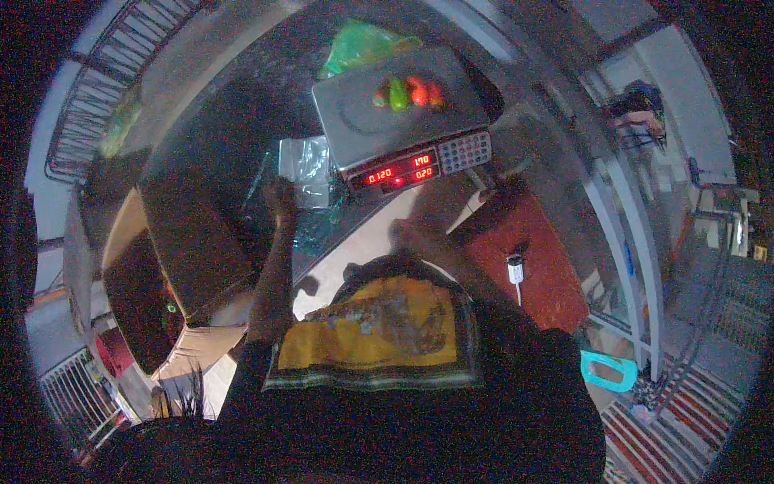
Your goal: The person selects red and green bell peppers from a cardboard box, places them into clear plastic bags, weighs the bags on a digital scale, and ties the bags shut. The process is repeated for multiple bags.
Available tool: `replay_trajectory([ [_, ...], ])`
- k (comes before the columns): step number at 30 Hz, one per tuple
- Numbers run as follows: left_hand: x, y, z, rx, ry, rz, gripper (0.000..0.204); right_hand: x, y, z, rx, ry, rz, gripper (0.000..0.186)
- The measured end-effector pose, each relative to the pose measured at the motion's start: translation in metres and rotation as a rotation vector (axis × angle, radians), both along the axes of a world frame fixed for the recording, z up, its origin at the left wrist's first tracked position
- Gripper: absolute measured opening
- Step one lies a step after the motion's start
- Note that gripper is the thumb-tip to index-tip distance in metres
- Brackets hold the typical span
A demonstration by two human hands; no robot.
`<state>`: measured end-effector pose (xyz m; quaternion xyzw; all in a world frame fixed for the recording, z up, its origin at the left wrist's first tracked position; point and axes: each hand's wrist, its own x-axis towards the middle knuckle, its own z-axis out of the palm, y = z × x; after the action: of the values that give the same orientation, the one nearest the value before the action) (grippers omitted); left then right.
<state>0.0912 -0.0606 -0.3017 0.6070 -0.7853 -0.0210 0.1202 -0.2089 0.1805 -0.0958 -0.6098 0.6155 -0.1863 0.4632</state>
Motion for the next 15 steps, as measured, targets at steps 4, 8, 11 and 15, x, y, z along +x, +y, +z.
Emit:
replay_trajectory([
  [4,-0.019,0.017,0.044,0.027,0.483,0.166,0.016,-0.007,-0.007,-0.014,0.053,0.103,0.058,0.026],
  [8,0.020,0.016,0.040,0.001,1.051,0.452,0.015,0.005,-0.032,-0.014,-0.022,-0.126,0.061,0.031],
  [11,0.004,0.018,0.099,0.028,0.959,0.374,0.021,0.008,-0.062,-0.034,-0.137,-0.318,0.055,0.034],
  [15,0.037,0.043,0.104,0.143,1.330,0.389,0.020,0.087,-0.129,0.047,-0.019,-0.467,0.240,0.036],
])
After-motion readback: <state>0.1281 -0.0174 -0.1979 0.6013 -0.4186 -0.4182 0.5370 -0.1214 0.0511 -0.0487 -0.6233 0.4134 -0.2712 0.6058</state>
